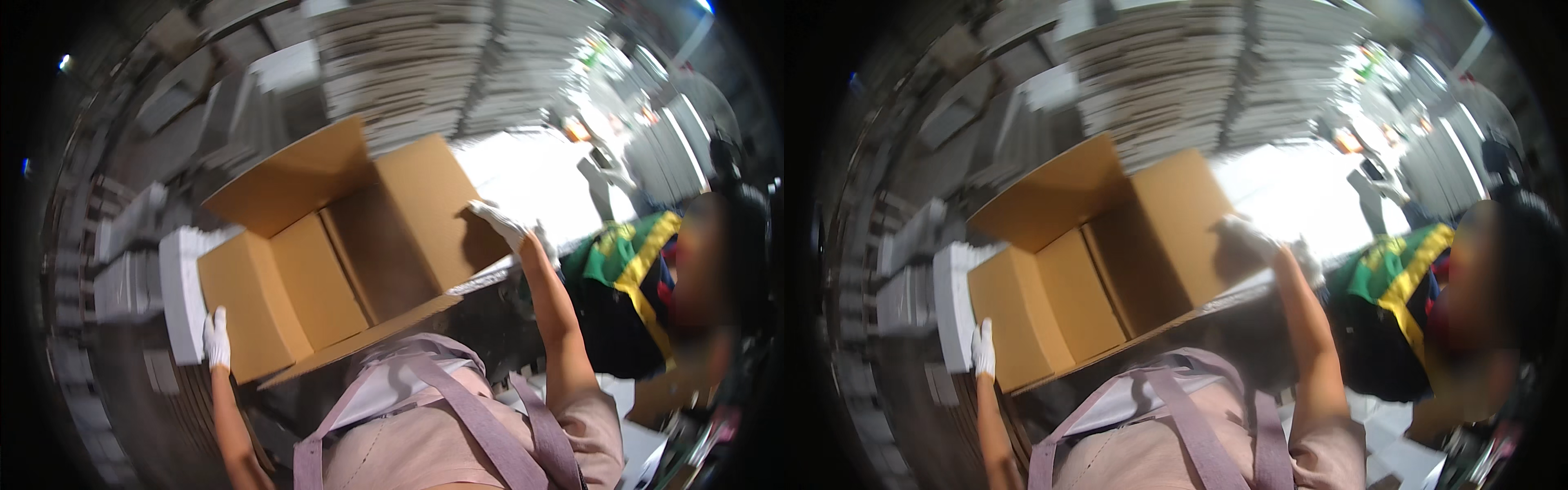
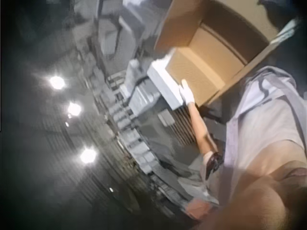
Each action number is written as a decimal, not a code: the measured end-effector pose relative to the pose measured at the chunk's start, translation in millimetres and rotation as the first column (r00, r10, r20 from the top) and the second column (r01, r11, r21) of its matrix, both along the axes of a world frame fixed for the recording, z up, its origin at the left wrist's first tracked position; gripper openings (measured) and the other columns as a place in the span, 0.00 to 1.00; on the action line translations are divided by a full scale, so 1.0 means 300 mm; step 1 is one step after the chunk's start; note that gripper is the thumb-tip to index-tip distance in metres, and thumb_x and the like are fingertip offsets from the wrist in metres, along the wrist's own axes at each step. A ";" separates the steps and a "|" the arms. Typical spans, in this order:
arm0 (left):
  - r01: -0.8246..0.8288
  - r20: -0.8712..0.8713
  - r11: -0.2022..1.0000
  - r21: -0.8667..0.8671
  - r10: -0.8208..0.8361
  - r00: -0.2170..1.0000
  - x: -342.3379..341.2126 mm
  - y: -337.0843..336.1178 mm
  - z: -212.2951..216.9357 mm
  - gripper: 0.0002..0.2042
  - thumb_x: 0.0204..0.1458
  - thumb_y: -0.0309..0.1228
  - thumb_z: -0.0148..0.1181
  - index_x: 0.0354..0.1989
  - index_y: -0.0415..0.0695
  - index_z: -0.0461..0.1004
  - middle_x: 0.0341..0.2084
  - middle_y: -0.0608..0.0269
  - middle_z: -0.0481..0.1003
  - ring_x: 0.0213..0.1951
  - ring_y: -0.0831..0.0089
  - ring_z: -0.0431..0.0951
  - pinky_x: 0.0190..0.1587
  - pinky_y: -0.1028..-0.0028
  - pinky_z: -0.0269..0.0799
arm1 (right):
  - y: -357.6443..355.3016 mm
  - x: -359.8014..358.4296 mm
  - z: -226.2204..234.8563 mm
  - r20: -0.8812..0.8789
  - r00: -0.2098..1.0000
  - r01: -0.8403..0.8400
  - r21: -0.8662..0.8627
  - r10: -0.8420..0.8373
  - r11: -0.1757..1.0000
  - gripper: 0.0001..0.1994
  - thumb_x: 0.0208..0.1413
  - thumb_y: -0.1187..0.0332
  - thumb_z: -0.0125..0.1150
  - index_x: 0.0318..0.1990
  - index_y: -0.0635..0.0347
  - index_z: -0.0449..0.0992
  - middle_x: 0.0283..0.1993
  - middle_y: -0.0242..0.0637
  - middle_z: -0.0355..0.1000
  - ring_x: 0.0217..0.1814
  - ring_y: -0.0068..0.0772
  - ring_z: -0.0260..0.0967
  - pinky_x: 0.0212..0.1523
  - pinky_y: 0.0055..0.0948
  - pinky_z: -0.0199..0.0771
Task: The person assembles white cardboard boxes by folding flaps and sealing them with a handheld tape dispenser. They place finished boxes onto a wooden pallet and handle bubble wrap and cardboard pieces on a workbench.
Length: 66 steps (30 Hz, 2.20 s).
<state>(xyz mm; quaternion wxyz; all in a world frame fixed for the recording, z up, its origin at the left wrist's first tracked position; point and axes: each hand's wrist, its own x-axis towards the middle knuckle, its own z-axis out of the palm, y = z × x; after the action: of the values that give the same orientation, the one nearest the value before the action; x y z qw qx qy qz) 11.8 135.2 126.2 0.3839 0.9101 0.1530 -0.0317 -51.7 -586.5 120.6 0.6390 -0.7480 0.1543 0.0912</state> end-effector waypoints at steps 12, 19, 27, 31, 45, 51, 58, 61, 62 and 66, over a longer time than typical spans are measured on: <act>0.723 0.093 0.682 0.111 -0.732 0.675 -0.195 -0.717 0.593 0.43 0.58 0.60 0.65 0.73 0.39 0.65 0.66 0.44 0.72 0.67 0.49 0.73 0.70 0.56 0.67 | -0.050 0.050 -0.026 -0.094 0.995 0.035 0.149 -0.021 0.988 0.38 0.56 0.47 0.77 0.66 0.64 0.76 0.62 0.42 0.77 0.65 0.31 0.71 0.66 0.33 0.68; 0.892 -0.431 0.260 0.370 -0.803 0.413 -0.251 -0.979 0.563 0.25 0.51 0.40 0.72 0.60 0.56 0.80 0.42 0.58 0.84 0.41 0.53 0.84 0.46 0.57 0.79 | 0.000 0.112 -0.274 0.217 0.957 0.216 -0.098 -0.191 0.971 0.13 0.73 0.66 0.54 0.52 0.66 0.79 0.48 0.37 0.80 0.46 0.33 0.78 0.50 0.34 0.82; 0.758 -0.247 0.302 0.579 -0.821 0.515 -0.330 -0.905 0.471 0.27 0.42 0.24 0.59 0.55 0.54 0.82 0.44 0.59 0.84 0.43 0.55 0.84 0.48 0.58 0.79 | -0.033 -0.003 -0.134 -0.095 0.985 0.168 0.343 -0.144 0.924 0.31 0.60 0.54 0.74 0.65 0.66 0.75 0.57 0.40 0.78 0.59 0.28 0.73 0.61 0.28 0.70; 0.702 -0.107 0.292 0.650 -0.879 0.465 -0.418 -0.854 0.369 0.27 0.43 0.25 0.59 0.57 0.48 0.80 0.48 0.57 0.83 0.49 0.56 0.83 0.54 0.57 0.78 | -0.002 -0.029 -0.080 -0.166 0.979 0.174 0.362 -0.120 0.916 0.27 0.62 0.55 0.72 0.62 0.64 0.77 0.54 0.37 0.80 0.55 0.26 0.75 0.57 0.26 0.73; 0.438 0.169 0.345 0.830 -0.904 0.393 -0.710 -0.632 -0.167 0.20 0.59 0.26 0.60 0.59 0.57 0.69 0.46 0.53 0.77 0.47 0.47 0.79 0.59 0.33 0.70 | 0.149 -0.052 -0.154 -0.233 0.963 0.218 0.383 -0.135 0.898 0.22 0.64 0.57 0.70 0.58 0.63 0.79 0.50 0.35 0.80 0.50 0.26 0.77 0.54 0.29 0.77; 0.333 0.156 0.288 0.898 -0.916 0.370 -0.711 -0.552 -0.295 0.31 0.66 0.19 0.45 0.77 0.55 0.58 0.73 0.42 0.59 0.75 0.40 0.58 0.73 0.33 0.58 | 0.175 -0.055 0.005 0.078 0.997 -0.009 -0.141 0.020 0.990 0.32 0.70 0.52 0.59 0.74 0.60 0.65 0.58 0.38 0.82 0.59 0.32 0.78 0.65 0.32 0.74; 0.378 0.179 0.319 0.869 -0.915 0.362 -0.673 -0.509 -0.297 0.27 0.61 0.27 0.52 0.71 0.59 0.69 0.69 0.50 0.63 0.72 0.43 0.61 0.72 0.31 0.57 | 0.142 -0.420 0.480 0.417 0.895 0.318 -0.338 -0.162 0.886 0.42 0.67 0.56 0.66 0.80 0.63 0.50 0.73 0.52 0.68 0.73 0.44 0.67 0.68 0.38 0.71; 0.378 0.201 0.347 0.858 -0.906 0.373 -0.673 -0.503 -0.283 0.28 0.64 0.28 0.50 0.74 0.61 0.65 0.71 0.54 0.63 0.73 0.47 0.61 0.72 0.31 0.57 | 0.188 -0.503 0.518 0.681 0.715 0.515 -0.361 -0.157 0.777 0.40 0.67 0.61 0.66 0.79 0.65 0.52 0.74 0.52 0.66 0.72 0.44 0.68 0.65 0.36 0.73; 0.364 0.206 0.343 0.866 -0.908 0.366 -0.678 -0.497 -0.271 0.28 0.65 0.29 0.50 0.75 0.61 0.64 0.71 0.54 0.63 0.73 0.47 0.61 0.72 0.31 0.57 | 0.223 -0.500 0.492 0.748 0.649 0.569 -0.357 -0.139 0.741 0.39 0.67 0.62 0.66 0.79 0.66 0.53 0.75 0.52 0.65 0.71 0.44 0.69 0.65 0.35 0.74; 0.417 0.087 0.276 0.866 -0.904 0.418 -0.700 -0.460 -0.228 0.31 0.66 0.26 0.47 0.77 0.65 0.61 0.74 0.55 0.61 0.76 0.49 0.58 0.74 0.32 0.53 | 0.437 -0.484 0.267 0.723 0.652 0.599 -0.306 -0.229 0.740 0.36 0.67 0.69 0.66 0.77 0.68 0.55 0.77 0.53 0.62 0.69 0.44 0.70 0.61 0.33 0.78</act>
<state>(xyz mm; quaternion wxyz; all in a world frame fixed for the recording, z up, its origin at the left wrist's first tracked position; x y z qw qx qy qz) -198.3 -2.9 57.8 -0.0507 0.9054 -0.3968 0.1421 -197.0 -455.5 200.7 0.4270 -0.8162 0.1182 -0.3709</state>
